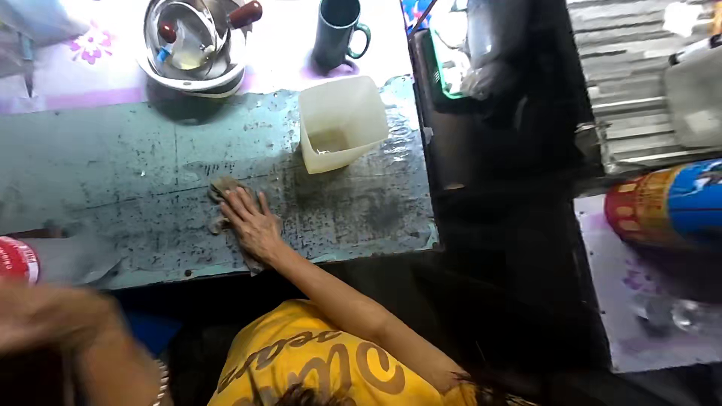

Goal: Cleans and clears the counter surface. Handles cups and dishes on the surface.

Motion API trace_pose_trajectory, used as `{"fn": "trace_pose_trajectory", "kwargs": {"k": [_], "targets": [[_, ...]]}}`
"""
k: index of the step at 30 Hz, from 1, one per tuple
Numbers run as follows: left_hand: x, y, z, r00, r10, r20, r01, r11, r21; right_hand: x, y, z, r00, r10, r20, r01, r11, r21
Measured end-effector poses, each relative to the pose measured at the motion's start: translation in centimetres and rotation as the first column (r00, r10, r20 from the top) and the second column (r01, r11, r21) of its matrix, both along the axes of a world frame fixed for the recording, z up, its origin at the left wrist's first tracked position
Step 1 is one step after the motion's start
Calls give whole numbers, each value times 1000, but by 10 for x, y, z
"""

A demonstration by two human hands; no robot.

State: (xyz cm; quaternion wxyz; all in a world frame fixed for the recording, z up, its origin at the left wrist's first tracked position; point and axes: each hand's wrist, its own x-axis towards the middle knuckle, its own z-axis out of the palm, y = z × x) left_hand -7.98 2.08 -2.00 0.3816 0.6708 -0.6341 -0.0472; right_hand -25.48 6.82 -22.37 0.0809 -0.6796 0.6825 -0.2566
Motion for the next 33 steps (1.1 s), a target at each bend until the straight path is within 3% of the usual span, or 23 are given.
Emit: {"fn": "trace_pose_trajectory", "kwargs": {"k": [1, 2, 4, 7, 11, 14, 18, 20, 22, 28, 30, 33], "targets": [[-43, 1, -4, 958, -285, -26, 281, 954, -106, -15, 17, 1, 998, -54, -14, 54, 998, -12], [-85, 0, -6, 858, -513, -9, 511, 857, -67, -34, 38, 3, 990, -133, -39, 133, 991, -12], [-158, -5, -24, 682, -731, 36, 717, 677, 167, -81, 85, 11, 936, -326, -133, 332, 943, 25], [-222, -16, -74, 554, -832, 22, 787, 533, 310, -150, 139, 26, 791, -554, -260, 598, 789, 140], [-240, -20, -96, 554, -831, 45, 826, 555, 101, -214, 108, 25, 609, -737, -293, 789, 603, 122], [-220, -22, -101, 590, -807, 29, 807, 591, 1, -274, 50, 12, 602, -766, -226, 788, 615, 14], [-155, -20, -80, 683, -731, -1, 731, 682, 26, -317, -32, 12, 601, -798, -54, 797, 603, -37], [-108, -9, -70, 754, -657, -5, 655, 752, 72, -289, -65, 17, 586, -809, 50, 810, 586, -7], [-60, 2, -66, 826, -562, 49, 555, 825, 102, -244, -94, 15, 659, -735, 158, 747, 664, -28], [46, 29, -61, 927, -324, 189, 298, 943, 151, -190, -191, 5, 865, -483, 134, 494, 866, -71], [68, 34, -62, 941, -281, 188, 249, 952, 179, -162, -194, 6, 915, -377, 140, 384, 923, -27], [88, 38, -70, 964, -234, 123, 206, 956, 207, -88, -141, 17, 983, -87, 161, 98, 993, -62]]}}
